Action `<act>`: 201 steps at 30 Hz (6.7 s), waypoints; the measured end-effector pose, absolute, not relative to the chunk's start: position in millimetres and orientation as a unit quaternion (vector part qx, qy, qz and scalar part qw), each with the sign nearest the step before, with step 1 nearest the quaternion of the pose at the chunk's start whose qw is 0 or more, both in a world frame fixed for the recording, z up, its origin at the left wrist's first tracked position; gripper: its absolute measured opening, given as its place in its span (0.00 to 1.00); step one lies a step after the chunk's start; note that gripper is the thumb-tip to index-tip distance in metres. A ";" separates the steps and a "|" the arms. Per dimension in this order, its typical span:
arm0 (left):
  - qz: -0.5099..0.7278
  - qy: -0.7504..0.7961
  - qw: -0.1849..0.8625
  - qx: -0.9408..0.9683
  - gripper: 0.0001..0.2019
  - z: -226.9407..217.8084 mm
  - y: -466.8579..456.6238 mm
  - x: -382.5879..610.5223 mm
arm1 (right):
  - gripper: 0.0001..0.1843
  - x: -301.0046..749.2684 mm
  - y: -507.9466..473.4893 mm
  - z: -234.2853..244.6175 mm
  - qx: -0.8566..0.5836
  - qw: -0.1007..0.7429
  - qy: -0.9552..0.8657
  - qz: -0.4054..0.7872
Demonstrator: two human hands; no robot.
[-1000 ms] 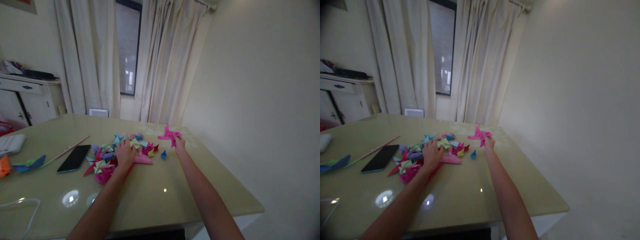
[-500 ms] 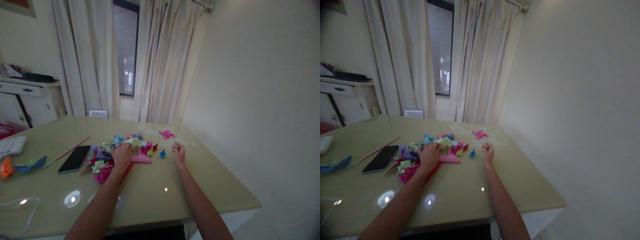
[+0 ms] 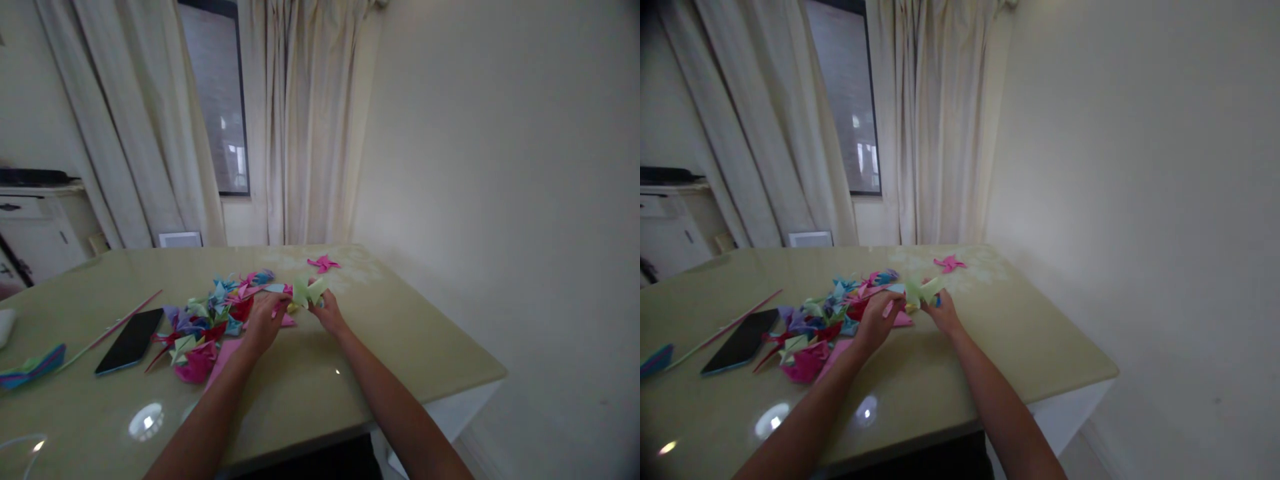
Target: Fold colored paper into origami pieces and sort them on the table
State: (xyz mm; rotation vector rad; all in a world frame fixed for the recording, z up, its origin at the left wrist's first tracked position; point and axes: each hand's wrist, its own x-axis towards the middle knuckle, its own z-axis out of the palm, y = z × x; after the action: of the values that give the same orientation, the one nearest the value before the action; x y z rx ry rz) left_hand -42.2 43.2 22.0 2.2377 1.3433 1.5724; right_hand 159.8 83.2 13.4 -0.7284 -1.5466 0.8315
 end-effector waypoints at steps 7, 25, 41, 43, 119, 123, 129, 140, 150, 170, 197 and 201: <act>0.510 0.386 0.356 0.681 0.25 24.3 43.4 -35.2 | 0.22 162.6 80.7 16.2 -0.331 0.544 -0.665 0.390; 0.535 0.432 0.418 0.594 0.23 23.5 43.3 -33.6 | 0.24 159.7 82.4 15.8 -0.301 0.496 -0.707 0.404; 0.633 0.457 0.263 0.567 0.24 18.5 67.3 -47.8 | 0.25 168.7 141.6 24.8 -0.445 0.592 -0.556 0.377; 0.611 0.503 0.214 0.573 0.21 15.4 71.3 -54.1 | 0.25 173.5 171.3 37.6 -0.470 0.605 -0.531 0.362; 0.189 0.594 0.045 0.781 0.17 13.3 38.5 -52.7 | 0.24 244.1 44.6 47.5 -0.421 0.550 -0.626 0.358; 0.168 0.613 0.038 0.771 0.18 12.4 37.0 -51.9 | 0.20 258.6 -7.8 16.4 -0.437 0.364 -0.760 0.314; 0.145 0.603 0.039 0.784 0.19 15.8 37.6 -49.4 | 0.22 256.0 -26.4 -2.6 -0.473 0.368 -0.780 0.179; 0.359 0.418 0.260 0.793 0.14 10.0 22.5 2.7 | 0.33 255.7 -31.1 -7.7 -0.392 0.427 -0.815 -0.002; 0.277 0.363 0.244 0.855 0.13 0.0 16.7 10.5 | 0.05 254.4 -35.1 4.1 -0.385 0.516 -0.765 -0.023; 0.221 0.327 0.148 0.907 0.10 1.4 13.4 6.8 | 0.16 259.7 -29.1 3.0 -0.524 0.443 -0.680 0.258; 0.184 0.362 0.340 0.848 0.17 12.4 11.0 -0.1 | 0.20 209.3 98.1 20.4 -0.415 0.213 -0.884 0.034; 0.149 0.377 0.376 0.833 0.21 19.2 11.8 -8.7 | 0.10 216.2 91.6 6.6 -0.433 0.209 -0.876 0.029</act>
State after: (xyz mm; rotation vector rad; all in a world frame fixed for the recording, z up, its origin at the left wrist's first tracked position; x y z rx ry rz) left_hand -8.7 11.8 19.2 2.1311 0.9646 0.3804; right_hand 216.2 91.6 6.6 -1.2040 -2.4383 0.0804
